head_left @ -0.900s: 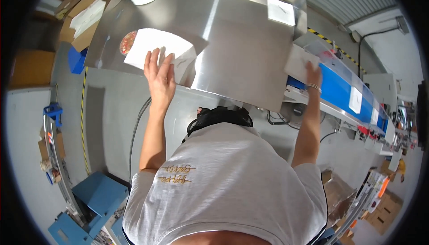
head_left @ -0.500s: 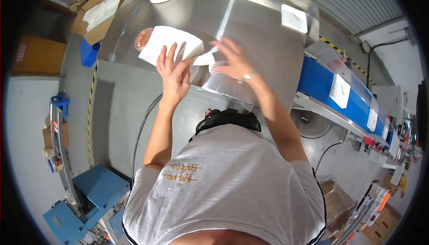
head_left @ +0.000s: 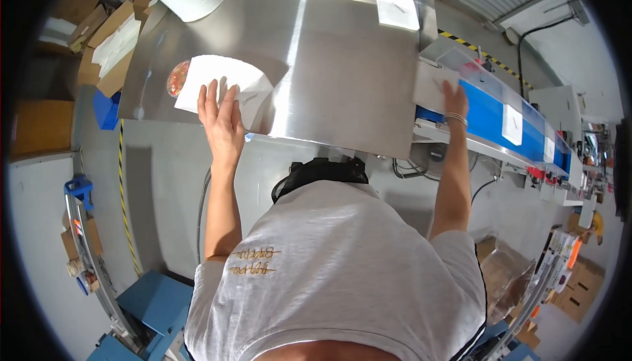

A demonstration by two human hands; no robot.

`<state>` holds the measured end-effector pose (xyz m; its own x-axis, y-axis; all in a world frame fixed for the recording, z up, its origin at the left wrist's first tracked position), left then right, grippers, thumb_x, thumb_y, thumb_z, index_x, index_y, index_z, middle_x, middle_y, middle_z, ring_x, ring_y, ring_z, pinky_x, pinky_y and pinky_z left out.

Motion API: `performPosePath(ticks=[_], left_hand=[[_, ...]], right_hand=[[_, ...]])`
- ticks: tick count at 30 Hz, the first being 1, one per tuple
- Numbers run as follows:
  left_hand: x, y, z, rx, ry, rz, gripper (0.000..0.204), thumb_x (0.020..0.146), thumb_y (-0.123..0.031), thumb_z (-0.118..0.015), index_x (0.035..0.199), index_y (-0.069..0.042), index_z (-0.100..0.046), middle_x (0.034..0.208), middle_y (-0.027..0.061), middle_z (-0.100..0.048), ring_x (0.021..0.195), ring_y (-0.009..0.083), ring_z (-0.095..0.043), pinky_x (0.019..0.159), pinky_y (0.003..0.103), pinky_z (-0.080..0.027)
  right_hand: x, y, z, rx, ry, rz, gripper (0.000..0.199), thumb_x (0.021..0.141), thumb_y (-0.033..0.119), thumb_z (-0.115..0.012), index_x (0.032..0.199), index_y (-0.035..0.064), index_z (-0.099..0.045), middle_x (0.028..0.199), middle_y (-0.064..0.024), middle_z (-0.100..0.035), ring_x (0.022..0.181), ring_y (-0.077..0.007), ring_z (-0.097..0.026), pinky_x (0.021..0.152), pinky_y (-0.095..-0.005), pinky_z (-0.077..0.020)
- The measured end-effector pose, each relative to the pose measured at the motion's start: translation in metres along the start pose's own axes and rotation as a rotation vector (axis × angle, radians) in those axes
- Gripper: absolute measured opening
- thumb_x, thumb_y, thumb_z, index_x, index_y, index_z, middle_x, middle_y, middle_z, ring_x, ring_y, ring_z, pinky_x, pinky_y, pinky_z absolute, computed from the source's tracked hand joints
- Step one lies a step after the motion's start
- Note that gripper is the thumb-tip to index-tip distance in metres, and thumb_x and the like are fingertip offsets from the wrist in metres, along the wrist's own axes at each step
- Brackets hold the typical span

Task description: Placing stacks of folded napkins onto a moving conveyor belt for packaging.

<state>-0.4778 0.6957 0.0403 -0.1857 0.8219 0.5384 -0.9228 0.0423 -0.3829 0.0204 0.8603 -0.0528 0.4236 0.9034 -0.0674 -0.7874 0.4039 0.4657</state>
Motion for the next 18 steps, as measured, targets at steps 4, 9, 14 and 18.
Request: performPosePath(ticks=[4,9,14,18], left_hand=[[0.003,-0.003,-0.001,0.002,-0.034,-0.059,0.032,0.077,0.003,-0.061,0.105,-0.011,-0.067,0.135,0.0150,-0.046,0.131,0.0392,-0.033,0.106,0.050,-0.028],[0.001,-0.003,-0.004,-0.044,0.003,-0.091,0.027,0.075,0.003,-0.063,0.097,-0.012,-0.068,0.138,0.0135,-0.043,0.134,0.0390,-0.027,0.107,0.050,-0.020],[0.012,-0.008,0.005,-0.042,0.039,-0.115,0.030,0.078,-0.008,-0.066,0.108,-0.012,-0.065,0.143,0.0161,-0.037,0.136,0.0398,-0.024,0.109,0.051,-0.018],[0.013,0.014,0.000,0.011,0.003,-0.013,0.049,0.081,-0.018,-0.067,0.127,-0.010,-0.053,0.145,0.0202,-0.032,0.137,0.0407,-0.023,0.108,0.052,-0.021]], right_hand=[[-0.017,0.014,0.011,-0.288,-0.659,0.352,0.063,0.073,0.041,-0.073,0.119,0.0037,-0.053,0.110,-0.0229,-0.059,0.103,-0.0400,-0.055,0.088,-0.0460,-0.0446],[-0.129,0.188,-0.046,0.388,0.431,0.840,0.066,0.069,0.025,-0.078,0.127,0.0113,-0.050,0.128,-0.0176,-0.052,0.118,-0.0376,-0.048,0.097,-0.0438,-0.0417],[-0.183,0.265,-0.110,0.487,0.585,1.099,0.054,0.077,0.029,-0.074,0.123,0.0113,-0.053,0.147,-0.0121,-0.033,0.139,-0.0332,-0.018,0.107,-0.0545,-0.0234],[-0.163,0.227,-0.102,0.907,0.760,0.621,0.035,0.090,0.029,-0.064,0.108,0.0014,-0.052,0.098,-0.0094,-0.062,0.087,-0.0143,-0.058,0.077,-0.0282,-0.0482]])
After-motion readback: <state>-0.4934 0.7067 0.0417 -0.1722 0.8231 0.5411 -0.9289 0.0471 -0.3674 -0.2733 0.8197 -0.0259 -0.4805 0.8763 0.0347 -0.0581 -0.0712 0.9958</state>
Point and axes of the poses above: each hand's wrist, its own x-axis towards the middle knuckle, its own z-axis out of the back of the hand, y = z × x, the point moved 1 cm from there along x, towards the middle knuckle
